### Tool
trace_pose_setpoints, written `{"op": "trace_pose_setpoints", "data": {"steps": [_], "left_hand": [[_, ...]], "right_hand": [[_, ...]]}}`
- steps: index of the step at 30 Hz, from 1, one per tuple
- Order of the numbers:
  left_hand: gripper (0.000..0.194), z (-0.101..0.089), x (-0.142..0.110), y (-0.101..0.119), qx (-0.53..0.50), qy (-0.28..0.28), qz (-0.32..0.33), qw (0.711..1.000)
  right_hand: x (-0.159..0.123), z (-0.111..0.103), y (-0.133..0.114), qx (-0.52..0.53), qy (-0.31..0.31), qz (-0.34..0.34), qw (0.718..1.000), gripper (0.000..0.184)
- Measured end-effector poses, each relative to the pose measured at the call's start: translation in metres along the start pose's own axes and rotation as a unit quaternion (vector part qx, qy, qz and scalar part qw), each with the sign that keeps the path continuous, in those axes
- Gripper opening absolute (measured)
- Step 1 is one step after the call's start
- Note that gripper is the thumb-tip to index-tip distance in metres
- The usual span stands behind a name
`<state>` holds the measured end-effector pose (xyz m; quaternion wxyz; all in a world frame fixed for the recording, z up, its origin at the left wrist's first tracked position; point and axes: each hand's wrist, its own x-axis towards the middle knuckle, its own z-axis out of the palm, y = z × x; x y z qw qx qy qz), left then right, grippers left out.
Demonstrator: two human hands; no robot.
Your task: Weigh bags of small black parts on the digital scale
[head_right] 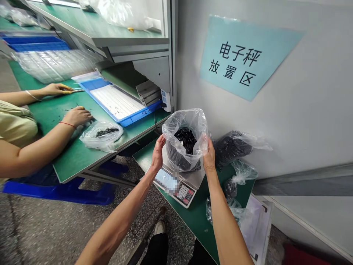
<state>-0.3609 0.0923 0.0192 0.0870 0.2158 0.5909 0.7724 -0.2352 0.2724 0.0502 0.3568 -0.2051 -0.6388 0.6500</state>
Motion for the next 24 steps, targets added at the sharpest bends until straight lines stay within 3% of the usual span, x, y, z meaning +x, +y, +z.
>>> {"op": "trace_pose_setpoints", "data": {"steps": [12,24], "left_hand": [[0.054,-0.019,-0.007,0.002,0.015,0.024,0.004,1.000],[0.052,-0.035,-0.024,0.006,0.011,0.063,-0.001,0.998]], "right_hand": [[-0.009,-0.025,0.011,0.007,0.060,0.000,0.998,0.052],[-0.050,-0.052,-0.009,0.008,0.085,0.038,0.996,0.048]]}}
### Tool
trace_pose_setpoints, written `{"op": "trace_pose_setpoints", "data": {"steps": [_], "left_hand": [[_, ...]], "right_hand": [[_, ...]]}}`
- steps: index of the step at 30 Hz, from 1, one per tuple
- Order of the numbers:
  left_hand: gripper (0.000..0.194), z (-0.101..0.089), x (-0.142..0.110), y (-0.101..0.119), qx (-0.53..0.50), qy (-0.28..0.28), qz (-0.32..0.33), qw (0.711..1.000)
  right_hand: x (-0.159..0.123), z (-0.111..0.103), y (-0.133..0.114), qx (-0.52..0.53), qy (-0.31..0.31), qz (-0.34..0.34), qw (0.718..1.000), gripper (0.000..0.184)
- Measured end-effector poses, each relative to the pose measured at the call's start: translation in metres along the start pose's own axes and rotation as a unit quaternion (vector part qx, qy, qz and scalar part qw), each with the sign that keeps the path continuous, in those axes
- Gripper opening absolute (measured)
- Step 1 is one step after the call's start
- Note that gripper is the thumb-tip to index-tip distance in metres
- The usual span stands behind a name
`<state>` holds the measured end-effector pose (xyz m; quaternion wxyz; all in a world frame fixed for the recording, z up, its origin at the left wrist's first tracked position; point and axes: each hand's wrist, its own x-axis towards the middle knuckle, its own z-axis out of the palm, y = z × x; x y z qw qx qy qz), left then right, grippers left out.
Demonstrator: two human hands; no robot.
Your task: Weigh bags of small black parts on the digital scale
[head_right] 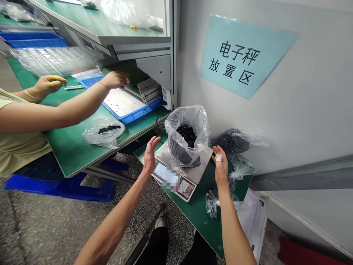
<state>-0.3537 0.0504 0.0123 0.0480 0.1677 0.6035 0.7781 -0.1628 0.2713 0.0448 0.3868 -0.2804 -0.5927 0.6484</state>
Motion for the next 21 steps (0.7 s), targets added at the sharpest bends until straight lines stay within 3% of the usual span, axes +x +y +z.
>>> {"op": "trace_pose_setpoints", "data": {"steps": [13,21], "left_hand": [[0.057,-0.027,-0.033,0.001,0.003,0.025,-0.050,0.998],[0.056,-0.050,-0.055,-0.004,-0.016,0.063,-0.077,0.995]], "right_hand": [[-0.055,-0.063,0.005,-0.030,0.071,0.046,0.996,0.046],[-0.120,-0.125,0.016,-0.056,0.145,0.097,0.983,0.041]]}}
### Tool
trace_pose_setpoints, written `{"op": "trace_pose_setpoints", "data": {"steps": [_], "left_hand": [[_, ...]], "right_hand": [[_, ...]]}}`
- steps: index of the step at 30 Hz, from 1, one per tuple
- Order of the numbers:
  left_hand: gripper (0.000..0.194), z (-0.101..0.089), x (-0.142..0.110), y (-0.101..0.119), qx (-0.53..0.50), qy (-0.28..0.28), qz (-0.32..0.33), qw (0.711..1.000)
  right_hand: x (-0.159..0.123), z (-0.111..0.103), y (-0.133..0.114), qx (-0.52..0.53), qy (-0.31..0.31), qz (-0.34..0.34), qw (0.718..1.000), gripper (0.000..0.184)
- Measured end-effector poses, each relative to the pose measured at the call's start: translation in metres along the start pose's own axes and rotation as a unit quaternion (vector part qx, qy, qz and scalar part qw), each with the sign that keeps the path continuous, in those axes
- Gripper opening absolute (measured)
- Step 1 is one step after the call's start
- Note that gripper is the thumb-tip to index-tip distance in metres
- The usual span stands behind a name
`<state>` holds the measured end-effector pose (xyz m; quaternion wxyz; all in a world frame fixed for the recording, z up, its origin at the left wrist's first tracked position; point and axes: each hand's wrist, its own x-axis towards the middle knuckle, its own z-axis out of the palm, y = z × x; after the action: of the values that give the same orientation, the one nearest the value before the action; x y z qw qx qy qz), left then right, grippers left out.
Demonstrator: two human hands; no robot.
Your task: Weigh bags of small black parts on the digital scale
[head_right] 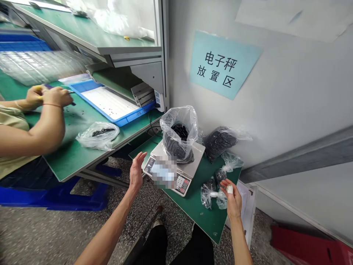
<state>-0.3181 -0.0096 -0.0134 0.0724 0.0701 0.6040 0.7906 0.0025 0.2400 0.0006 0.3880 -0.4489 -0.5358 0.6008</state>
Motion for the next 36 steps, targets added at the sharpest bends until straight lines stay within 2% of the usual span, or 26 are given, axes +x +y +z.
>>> {"op": "trace_pose_setpoints", "data": {"steps": [4,8,11,15,20,27,36], "left_hand": [[0.059,-0.015,-0.014,-0.009,0.013,0.005,-0.020,1.000],[0.060,-0.022,-0.025,-0.015,0.026,0.000,-0.032,0.999],[0.062,-0.021,-0.029,-0.015,0.032,-0.010,-0.037,0.999],[0.063,-0.016,-0.035,-0.012,0.034,-0.029,-0.043,0.998],[0.065,-0.022,-0.042,-0.012,0.044,-0.027,-0.054,0.997],[0.065,-0.034,-0.047,-0.014,0.056,-0.033,-0.063,0.996],[0.065,-0.034,-0.046,-0.014,0.061,-0.054,-0.065,0.995]], "right_hand": [[-0.027,-0.032,0.017,-0.024,0.028,0.022,0.999,0.040],[-0.045,-0.048,0.024,-0.032,0.033,0.041,0.998,0.042],[-0.051,-0.047,0.018,-0.043,0.028,0.045,0.998,0.046],[-0.060,-0.036,0.005,-0.058,0.013,0.028,0.998,0.049],[-0.073,-0.025,0.004,-0.050,0.018,0.023,0.998,0.049],[-0.094,-0.033,0.006,-0.059,0.008,0.038,0.997,0.051],[-0.121,-0.040,0.022,-0.080,0.015,0.057,0.995,0.053]]}}
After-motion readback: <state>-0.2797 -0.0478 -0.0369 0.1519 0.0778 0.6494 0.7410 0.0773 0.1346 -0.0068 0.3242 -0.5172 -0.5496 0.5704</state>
